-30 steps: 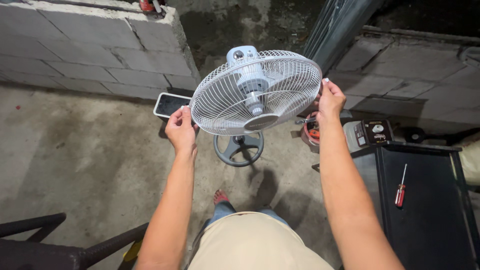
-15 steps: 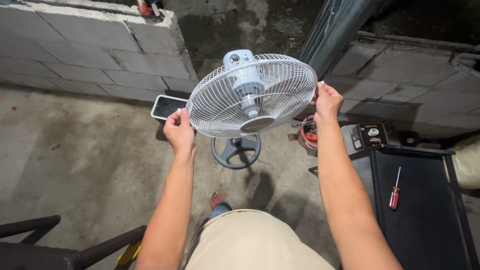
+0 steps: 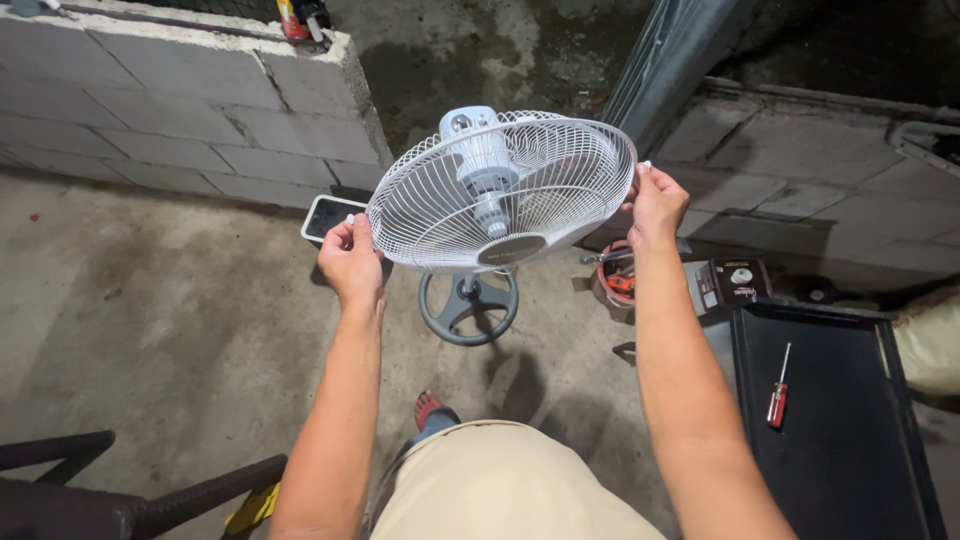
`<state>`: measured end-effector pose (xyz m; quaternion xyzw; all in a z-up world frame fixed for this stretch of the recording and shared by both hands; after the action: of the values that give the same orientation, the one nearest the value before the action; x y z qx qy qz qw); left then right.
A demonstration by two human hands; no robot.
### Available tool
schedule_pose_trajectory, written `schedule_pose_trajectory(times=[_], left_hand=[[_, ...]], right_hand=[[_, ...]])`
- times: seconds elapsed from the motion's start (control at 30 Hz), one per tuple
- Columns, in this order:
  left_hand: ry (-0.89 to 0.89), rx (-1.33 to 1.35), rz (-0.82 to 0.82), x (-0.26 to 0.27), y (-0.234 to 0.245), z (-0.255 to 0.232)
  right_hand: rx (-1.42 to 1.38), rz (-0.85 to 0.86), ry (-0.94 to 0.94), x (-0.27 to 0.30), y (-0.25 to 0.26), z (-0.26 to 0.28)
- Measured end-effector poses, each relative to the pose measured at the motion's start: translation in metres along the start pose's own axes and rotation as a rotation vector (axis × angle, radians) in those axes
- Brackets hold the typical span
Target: The person disassembles a white pedestal fan by first removing the front grille, then unscrewing the central hub to detach the fan blades, and finally removing the rear grille. The components are placed on a nearby table.
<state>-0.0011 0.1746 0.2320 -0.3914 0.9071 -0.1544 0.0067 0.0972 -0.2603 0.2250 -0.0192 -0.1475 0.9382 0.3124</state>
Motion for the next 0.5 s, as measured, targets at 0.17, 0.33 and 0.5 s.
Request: schedule_pose_trajectory(times=[0.17,0.33,0.5], left_hand=[[-0.065,-0.028,-0.012,0.007,0.003,0.007],[-0.179,-0.104,-0.029,0.021,0.008,0.01],[-0.165,-0.102,-0.01,0.044,0.011,0.008]], right_hand=[[0.056,-0.022,0.021,0.001,0.01,0.004],[0.065,-0.004,0.045,0.002,0.024,0.003],[0.085,0.002,0.072,0.007,0.046,0.007]])
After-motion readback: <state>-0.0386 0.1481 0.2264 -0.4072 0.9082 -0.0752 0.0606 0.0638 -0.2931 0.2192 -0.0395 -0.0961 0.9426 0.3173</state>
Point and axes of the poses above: each hand's wrist, its own x-axis away from the middle knuckle, its own y-axis out of the back of the hand, z = x × y, the point moved 1 cm from there along -x, towards the middle knuckle, and after that the axes turned 8 degrees about -z, right-handed, at the moved point
